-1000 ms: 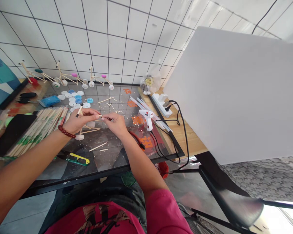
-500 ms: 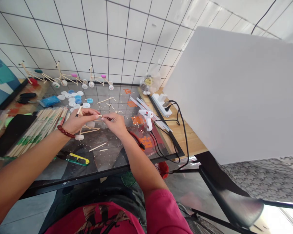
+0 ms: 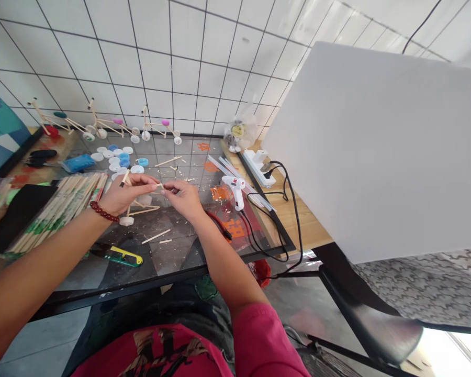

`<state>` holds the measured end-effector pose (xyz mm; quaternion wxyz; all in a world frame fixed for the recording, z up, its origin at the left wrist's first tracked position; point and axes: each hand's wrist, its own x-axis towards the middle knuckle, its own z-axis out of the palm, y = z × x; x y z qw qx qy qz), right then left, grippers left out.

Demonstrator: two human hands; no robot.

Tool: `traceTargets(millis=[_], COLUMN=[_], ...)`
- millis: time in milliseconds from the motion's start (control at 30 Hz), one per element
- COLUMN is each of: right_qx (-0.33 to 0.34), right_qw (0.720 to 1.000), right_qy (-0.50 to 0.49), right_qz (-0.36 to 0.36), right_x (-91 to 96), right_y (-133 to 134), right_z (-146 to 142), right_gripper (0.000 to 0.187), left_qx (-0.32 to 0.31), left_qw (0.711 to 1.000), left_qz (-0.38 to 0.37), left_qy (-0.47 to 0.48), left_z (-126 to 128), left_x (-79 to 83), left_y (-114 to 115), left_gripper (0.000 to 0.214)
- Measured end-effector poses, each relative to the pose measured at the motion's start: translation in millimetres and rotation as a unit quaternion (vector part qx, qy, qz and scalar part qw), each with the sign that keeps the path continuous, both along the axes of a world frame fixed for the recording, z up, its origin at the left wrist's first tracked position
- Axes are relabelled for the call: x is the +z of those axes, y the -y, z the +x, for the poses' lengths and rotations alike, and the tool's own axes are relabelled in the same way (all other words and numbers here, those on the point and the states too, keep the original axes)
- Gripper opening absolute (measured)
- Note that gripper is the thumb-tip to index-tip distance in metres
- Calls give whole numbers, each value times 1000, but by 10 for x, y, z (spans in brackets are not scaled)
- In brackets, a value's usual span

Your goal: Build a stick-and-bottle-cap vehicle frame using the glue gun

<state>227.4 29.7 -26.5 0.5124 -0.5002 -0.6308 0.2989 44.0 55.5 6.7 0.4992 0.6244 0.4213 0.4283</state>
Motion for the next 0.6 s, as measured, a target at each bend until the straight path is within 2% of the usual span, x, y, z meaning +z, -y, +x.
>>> traceTargets(millis=[233, 433, 600], right_qx=[0, 8, -8], right_qw=[1000, 998, 995], right_qy=[21, -42, -72], right_qz=[10, -50, -65], right_x=[-29, -96, -122], right_y=[-25, -82, -105], right_z=[11, 15, 27], right_gripper=[4, 7, 9], left_qx=[29, 53, 52], left_qw=[999, 997, 996], left_qz=[-13, -34, -57], left_qy=[4, 35, 53], left_z=[2, 14, 9], left_x=[-21, -19, 2], left_y=[5, 5, 3], left_gripper=[31, 47, 59])
